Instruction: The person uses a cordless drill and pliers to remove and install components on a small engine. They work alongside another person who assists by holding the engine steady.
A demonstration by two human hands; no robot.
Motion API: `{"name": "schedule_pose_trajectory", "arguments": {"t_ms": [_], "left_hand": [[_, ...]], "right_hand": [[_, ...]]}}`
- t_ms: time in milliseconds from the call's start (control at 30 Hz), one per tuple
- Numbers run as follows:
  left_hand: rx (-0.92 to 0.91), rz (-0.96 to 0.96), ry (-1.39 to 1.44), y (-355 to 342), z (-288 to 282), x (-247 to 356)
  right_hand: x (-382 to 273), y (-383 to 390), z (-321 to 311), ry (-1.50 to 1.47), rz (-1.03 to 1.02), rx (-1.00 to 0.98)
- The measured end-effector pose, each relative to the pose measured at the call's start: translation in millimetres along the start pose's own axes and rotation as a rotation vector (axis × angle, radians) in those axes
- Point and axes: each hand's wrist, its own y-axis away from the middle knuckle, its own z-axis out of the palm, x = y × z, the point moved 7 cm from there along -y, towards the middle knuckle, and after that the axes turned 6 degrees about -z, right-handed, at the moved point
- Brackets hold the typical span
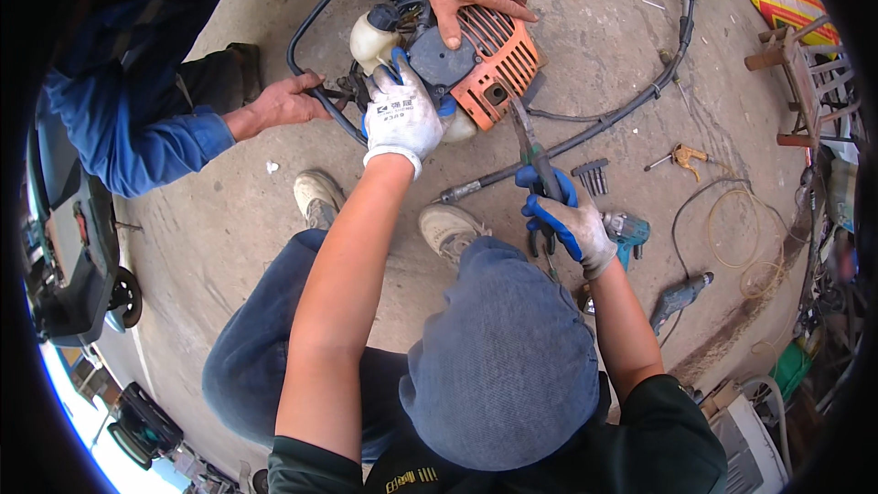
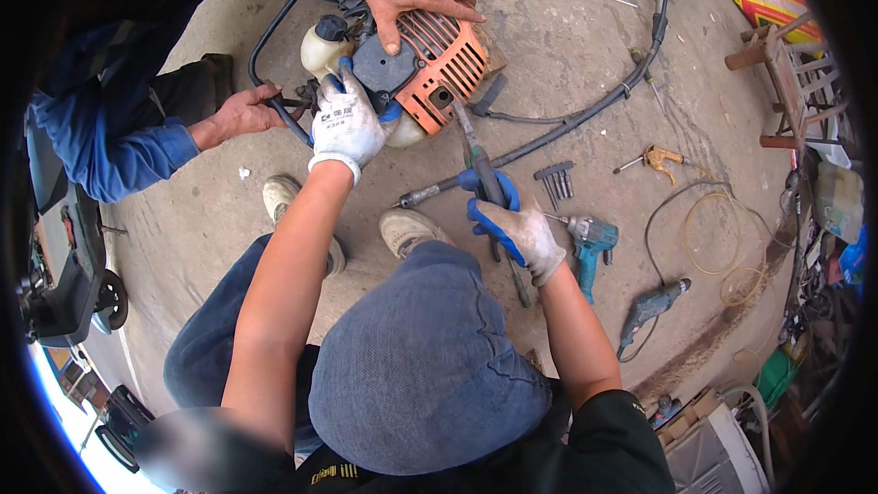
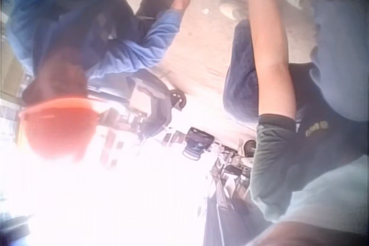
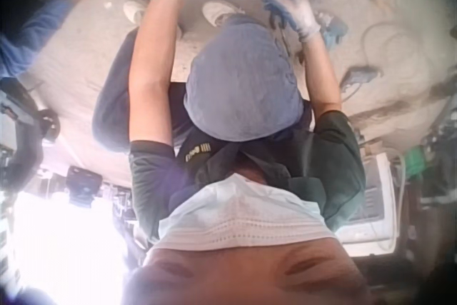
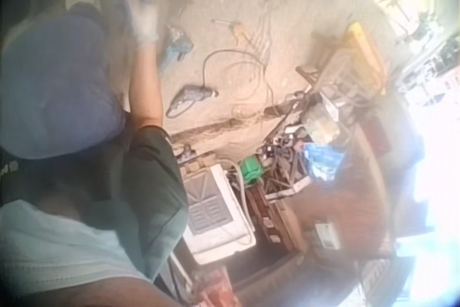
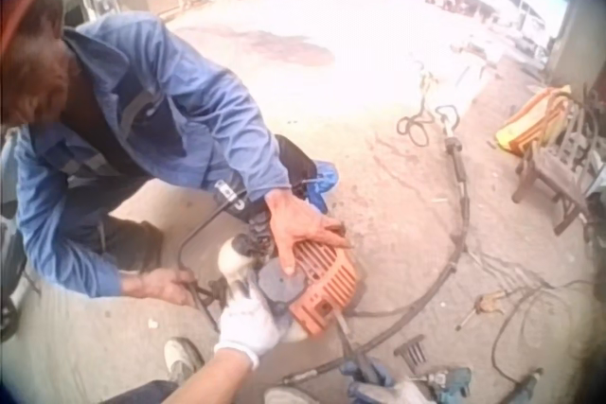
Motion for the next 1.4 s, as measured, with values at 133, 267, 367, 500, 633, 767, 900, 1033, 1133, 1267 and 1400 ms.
{"name": "schedule_pose_trajectory", "arguments": {"t_ms": [133, 267, 367, 500, 633, 767, 900, 1033, 1133, 1267, 1400], "left_hand": [[0.042, -0.029, 0.011, -1, 10, 0], [-0.008, -0.070, 0.072, -1, 7, 3], [0.021, -0.090, 0.084, -3, 6, 4], [-0.010, -0.102, 0.101, -10, -1, 5], [-0.106, -0.081, 0.148, -14, -10, -5], [-0.093, -0.059, 0.129, -10, -12, 2], [-0.035, -0.063, 0.108, -10, -9, 3], [-0.022, -0.061, 0.062, -8, -7, 6], [-0.019, -0.067, 0.043, -6, -4, 7], [0.020, -0.086, 0.033, -9, -4, 8], [0.023, -0.098, 0.038, -10, -4, 7]], "right_hand": [[3, 5, -1, -0.049, 0.001, 0.045], [1, 11, 0, -0.044, -0.004, 0.085], [-4, 15, 4, -0.044, -0.022, 0.052], [23, 19, -6, 0.151, -0.184, 0.036], [29, 34, -11, 0.136, -0.120, 0.083], [12, 52, -11, -0.022, 0.031, 0.172], [38, 60, -36, -0.102, 0.097, 0.245], [69, 67, -66, 0.069, 0.103, 0.326], [81, 72, -72, 0.066, 0.163, 0.377], [110, 61, -86, 0.415, 0.147, 0.410], [102, 49, -74, 0.625, 0.124, 0.534]]}}
